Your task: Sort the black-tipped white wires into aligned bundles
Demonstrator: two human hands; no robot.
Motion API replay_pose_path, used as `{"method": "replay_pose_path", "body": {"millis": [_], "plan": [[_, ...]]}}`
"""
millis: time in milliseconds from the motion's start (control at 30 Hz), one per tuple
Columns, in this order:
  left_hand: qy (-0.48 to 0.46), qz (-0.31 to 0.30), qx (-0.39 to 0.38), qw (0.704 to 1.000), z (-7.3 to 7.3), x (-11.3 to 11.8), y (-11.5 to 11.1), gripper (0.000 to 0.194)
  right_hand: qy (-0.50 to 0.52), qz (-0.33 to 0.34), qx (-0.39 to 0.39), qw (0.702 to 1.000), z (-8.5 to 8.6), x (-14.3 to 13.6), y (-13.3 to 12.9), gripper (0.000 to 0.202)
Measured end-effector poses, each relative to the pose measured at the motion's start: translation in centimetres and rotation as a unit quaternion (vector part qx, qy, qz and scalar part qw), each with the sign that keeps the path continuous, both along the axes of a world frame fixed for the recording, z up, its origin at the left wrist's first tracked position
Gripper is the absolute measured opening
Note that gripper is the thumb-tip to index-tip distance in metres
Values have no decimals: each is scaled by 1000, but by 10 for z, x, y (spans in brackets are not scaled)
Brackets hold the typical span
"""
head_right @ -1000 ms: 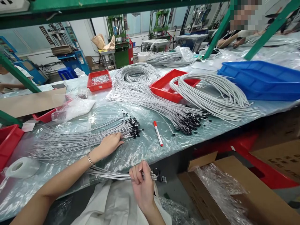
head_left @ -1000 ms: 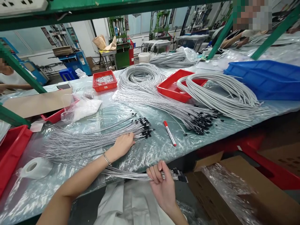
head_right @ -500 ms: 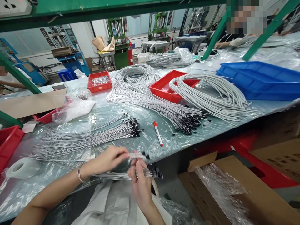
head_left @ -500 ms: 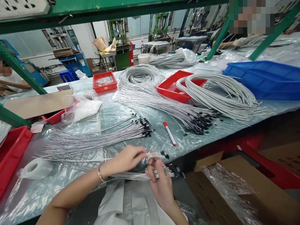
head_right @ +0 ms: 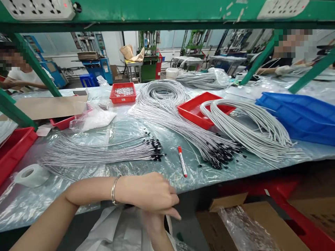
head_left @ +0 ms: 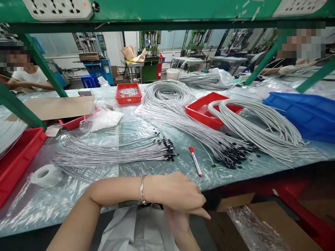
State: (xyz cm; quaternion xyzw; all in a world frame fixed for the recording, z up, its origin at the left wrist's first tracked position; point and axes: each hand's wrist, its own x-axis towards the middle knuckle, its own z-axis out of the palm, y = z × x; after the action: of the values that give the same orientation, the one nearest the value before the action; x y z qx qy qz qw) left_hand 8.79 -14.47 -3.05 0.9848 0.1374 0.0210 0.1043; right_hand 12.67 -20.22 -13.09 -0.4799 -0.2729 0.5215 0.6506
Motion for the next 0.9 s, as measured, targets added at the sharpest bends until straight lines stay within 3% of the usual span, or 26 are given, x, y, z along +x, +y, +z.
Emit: {"method": "replay_pose_path", "body": {"millis": [67,133,233,367,467,533,600,700,800,900], "plan": [[-37,22,-22,999,7,-8,22,41,149,18,1,989,4,3,2,43],[-80,94,-1,992,6,-14,54,37,268,41,6,963,6,6,4,43],[-72,196,95,973,-20,-5,101,31,310,50,22,949,5,8,9,40],[2,190,142,971,-66,24,136,19,315,51,17,948,0,11,9,36],[-29,199,123,972,-69,33,157,18,326,31,-5,945,-5,19,4,29],[-146,237,79,957,-52,26,172,22,339,23,-26,940,-8,26,4,25],[-305,262,26,915,-23,8,184,28,350,27,-40,936,-12,33,6,23],[-500,266,-10,824,32,-37,183,31,349,44,-39,935,-17,37,9,23],[-624,318,34,713,84,-98,170,24,334,48,-36,941,-18,37,10,23],[-693,389,97,599,121,-164,162,28,330,44,-41,942,-17,36,11,23]]}}
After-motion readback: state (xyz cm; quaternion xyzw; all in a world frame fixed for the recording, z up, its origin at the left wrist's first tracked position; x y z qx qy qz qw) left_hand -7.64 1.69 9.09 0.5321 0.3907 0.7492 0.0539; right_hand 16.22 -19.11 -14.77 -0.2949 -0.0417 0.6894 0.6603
